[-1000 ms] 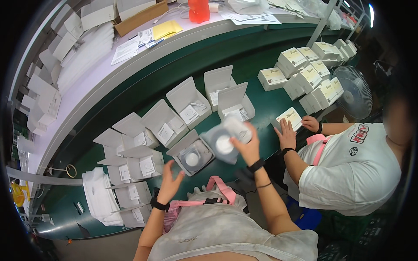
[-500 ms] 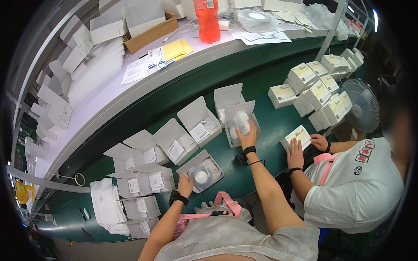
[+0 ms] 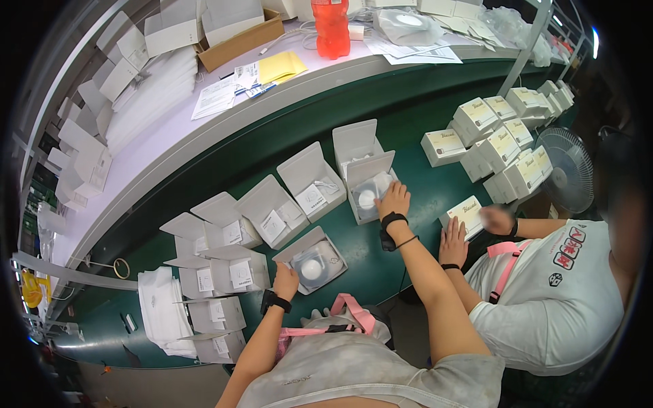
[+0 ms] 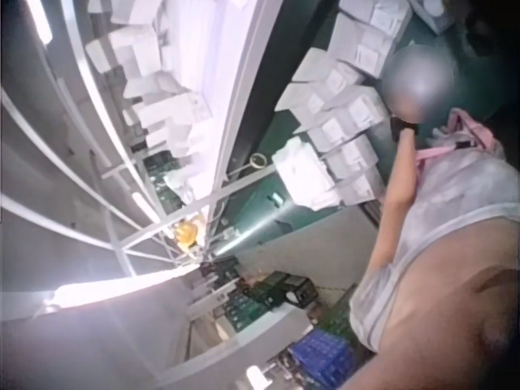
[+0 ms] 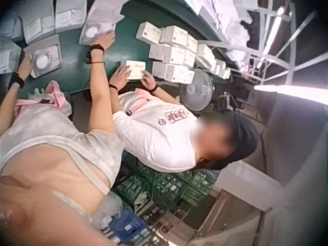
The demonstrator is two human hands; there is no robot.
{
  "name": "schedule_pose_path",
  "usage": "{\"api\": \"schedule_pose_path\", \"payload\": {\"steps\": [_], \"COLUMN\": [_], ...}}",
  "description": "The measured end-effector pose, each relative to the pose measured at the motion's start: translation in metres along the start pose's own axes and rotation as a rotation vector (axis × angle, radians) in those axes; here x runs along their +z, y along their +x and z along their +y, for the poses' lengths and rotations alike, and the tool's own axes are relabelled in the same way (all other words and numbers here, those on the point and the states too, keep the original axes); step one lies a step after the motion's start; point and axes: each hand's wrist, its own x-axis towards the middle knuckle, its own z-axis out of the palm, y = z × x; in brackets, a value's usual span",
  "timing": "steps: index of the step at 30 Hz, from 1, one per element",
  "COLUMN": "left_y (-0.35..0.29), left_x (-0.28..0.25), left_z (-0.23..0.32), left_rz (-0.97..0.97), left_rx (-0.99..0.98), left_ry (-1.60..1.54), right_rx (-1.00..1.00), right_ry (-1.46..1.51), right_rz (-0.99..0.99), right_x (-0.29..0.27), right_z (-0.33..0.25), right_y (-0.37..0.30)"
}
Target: Packaging small electronic components into individual boxes at a factory workstation.
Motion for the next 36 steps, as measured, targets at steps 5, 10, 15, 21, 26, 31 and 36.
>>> {"api": "schedule_pose_path", "payload": {"steps": [5,10,15,21,26,31,36], "left_y": [-0.001,0.003,0.002,0.002,0.006,-0.003,0.0], "left_x": [-0.001,0.006,0.005,-0.002,0.002,0.001,0.021], "left_z": [0.003,0.0,-0.01,0.003,-0.015,0.001,-0.017], "left_rz": [-0.017,-0.026,0.035,-0.058,-0.041,-0.126,-0.296], "left_rx": [0.038,0.03,0.108,0.015,0.121,0.133,0.086], "left_ry": [-0.027,-0.022,-0.04,-0.09,-0.186,-0.297,-0.579], "right_rx": [-0.172,-0.13,-0.103,-0.001,0.045,0.169,0.03], "right_ry": [0.149,0.231,0.393,0.726,0.363,0.216,0.476], "right_rz": [-0.038,-0.171,-0.217,-0.175,-0.163,-0.152,0.412], "right_x": [0.03,0.057,0.02,-0.001,0.018,0.032,-0.011], "right_z": [0.005,0.017,-0.019,-0.059,-0.014,0.085,0.06], "right_y": [-0.01,-0.01,-0.008,-0.031,-0.024,0.006,0.047]}}
